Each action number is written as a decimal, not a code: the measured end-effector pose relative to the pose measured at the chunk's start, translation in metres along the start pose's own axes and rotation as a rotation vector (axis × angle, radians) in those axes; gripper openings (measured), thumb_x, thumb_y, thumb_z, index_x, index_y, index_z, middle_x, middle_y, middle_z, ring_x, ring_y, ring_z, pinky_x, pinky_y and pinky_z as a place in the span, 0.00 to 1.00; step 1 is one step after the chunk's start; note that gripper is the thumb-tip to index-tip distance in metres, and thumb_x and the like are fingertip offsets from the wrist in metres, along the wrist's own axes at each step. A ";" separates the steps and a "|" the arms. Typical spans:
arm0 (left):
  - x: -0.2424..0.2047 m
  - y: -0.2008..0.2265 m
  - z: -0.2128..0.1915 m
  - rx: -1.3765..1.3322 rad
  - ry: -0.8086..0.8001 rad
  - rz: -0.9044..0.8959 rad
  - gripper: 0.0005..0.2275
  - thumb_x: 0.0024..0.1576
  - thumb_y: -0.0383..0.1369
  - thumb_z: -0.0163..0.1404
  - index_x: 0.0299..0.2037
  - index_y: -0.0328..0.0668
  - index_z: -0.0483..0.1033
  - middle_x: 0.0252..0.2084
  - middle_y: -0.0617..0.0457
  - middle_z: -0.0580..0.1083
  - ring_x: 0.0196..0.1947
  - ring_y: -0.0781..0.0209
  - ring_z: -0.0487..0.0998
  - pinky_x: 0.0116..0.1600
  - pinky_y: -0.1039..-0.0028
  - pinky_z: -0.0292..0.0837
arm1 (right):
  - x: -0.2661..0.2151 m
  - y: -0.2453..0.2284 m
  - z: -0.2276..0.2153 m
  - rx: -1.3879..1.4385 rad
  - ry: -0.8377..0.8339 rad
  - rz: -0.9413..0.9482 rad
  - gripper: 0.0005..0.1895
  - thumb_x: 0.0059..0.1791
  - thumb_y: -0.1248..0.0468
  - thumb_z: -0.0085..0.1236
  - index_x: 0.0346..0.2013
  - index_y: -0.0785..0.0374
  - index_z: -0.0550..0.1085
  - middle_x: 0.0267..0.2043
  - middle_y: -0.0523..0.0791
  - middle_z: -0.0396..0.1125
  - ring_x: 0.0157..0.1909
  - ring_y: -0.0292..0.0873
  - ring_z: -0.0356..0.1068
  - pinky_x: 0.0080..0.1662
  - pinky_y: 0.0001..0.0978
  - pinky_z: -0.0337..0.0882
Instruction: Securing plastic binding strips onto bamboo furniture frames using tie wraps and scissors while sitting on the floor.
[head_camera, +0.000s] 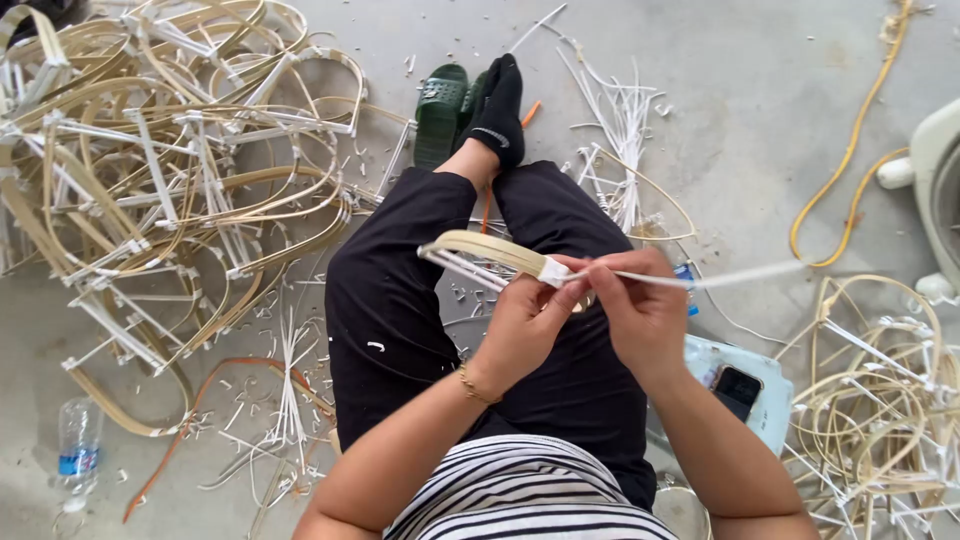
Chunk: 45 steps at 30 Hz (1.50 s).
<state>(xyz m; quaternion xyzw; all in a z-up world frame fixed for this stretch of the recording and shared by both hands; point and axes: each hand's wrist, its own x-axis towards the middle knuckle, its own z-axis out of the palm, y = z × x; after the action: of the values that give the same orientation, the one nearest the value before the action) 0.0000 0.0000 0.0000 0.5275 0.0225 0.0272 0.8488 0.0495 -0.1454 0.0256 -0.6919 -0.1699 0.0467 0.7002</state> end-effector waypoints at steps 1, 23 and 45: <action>-0.001 0.010 -0.004 -0.003 -0.008 0.002 0.12 0.66 0.33 0.51 0.54 0.34 0.74 0.47 0.55 0.77 0.46 0.73 0.78 0.53 0.80 0.75 | -0.002 -0.011 -0.008 -0.005 0.005 -0.004 0.03 0.57 0.67 0.56 0.43 0.64 0.72 0.42 0.43 0.75 0.40 0.34 0.74 0.44 0.25 0.73; -0.051 0.087 -0.041 0.691 -0.375 0.304 0.15 0.57 0.31 0.61 0.55 0.44 0.79 0.38 0.54 0.78 0.35 0.62 0.80 0.42 0.74 0.76 | -0.007 -0.075 -0.020 -0.432 -0.565 -0.706 0.08 0.49 0.62 0.63 0.41 0.59 0.77 0.46 0.41 0.75 0.45 0.39 0.75 0.49 0.35 0.70; 0.037 0.092 -0.123 0.903 0.073 -0.064 0.18 0.63 0.26 0.47 0.62 0.49 0.78 0.28 0.42 0.75 0.17 0.57 0.75 0.25 0.71 0.75 | -0.015 0.093 -0.106 -0.620 0.114 -0.129 0.03 0.49 0.68 0.54 0.35 0.66 0.72 0.51 0.51 0.73 0.45 0.49 0.76 0.48 0.38 0.74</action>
<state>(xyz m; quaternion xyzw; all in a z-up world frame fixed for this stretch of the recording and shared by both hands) 0.0266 0.1537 0.0278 0.8426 0.0784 0.0068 0.5328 0.0831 -0.2473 -0.0665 -0.8616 -0.1800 -0.0906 0.4659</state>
